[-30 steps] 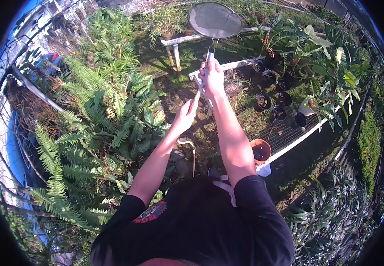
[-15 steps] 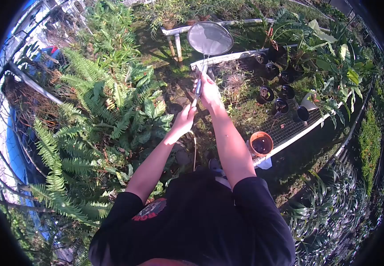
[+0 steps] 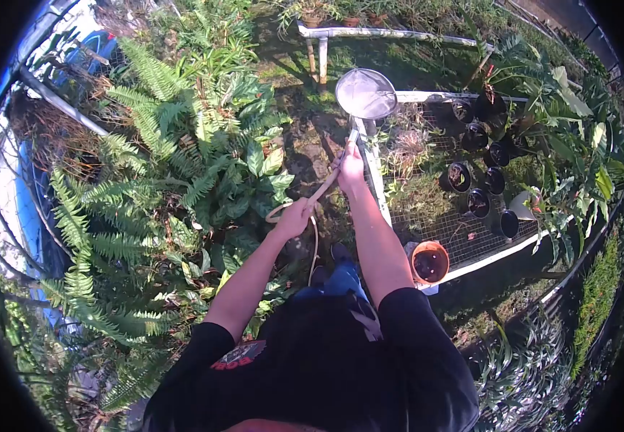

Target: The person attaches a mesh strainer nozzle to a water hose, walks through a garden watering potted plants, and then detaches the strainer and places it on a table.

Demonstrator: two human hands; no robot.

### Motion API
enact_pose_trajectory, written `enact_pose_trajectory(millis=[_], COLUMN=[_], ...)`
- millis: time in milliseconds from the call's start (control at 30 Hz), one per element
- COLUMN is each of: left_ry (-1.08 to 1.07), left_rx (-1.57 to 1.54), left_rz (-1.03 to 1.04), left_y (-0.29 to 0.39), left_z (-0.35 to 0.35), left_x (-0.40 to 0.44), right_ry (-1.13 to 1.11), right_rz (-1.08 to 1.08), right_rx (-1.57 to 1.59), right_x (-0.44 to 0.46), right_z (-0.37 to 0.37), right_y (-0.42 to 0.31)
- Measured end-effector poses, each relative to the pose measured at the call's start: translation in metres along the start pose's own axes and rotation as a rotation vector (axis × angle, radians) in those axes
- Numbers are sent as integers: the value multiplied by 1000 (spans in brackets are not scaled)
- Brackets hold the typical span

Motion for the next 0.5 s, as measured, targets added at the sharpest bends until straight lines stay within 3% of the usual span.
enact_pose_trajectory(millis=[167, 267, 400, 433, 500], left_ry=[-120, -66, -84, -178, -146], left_rx=[22, 119, 399, 401, 371], left_rz=[32, 35, -80, -117, -113], left_y=[24, 20, 15, 0, -7], left_z=[26, 53, 66, 82, 85], left_x=[59, 94, 118, 126, 142], right_ry=[168, 297, 255, 255, 261], right_rz=[-57, -3, -8, -14, 41], right_rx=[-60, -133, -127, -153, -193], right_x=[64, 73, 109, 115, 126], right_z=[-83, -105, -126, -130, -143], right_y=[-27, -50, -61, -62, -59])
Point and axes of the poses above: each hand's wrist, its own x-axis towards the middle knuckle, its own z-axis out of the palm, y = z × x, the point moved 10 cm from there along x, towards the middle knuckle, and after that the axes turned 11 degrees about x, right-handed, at the moved point
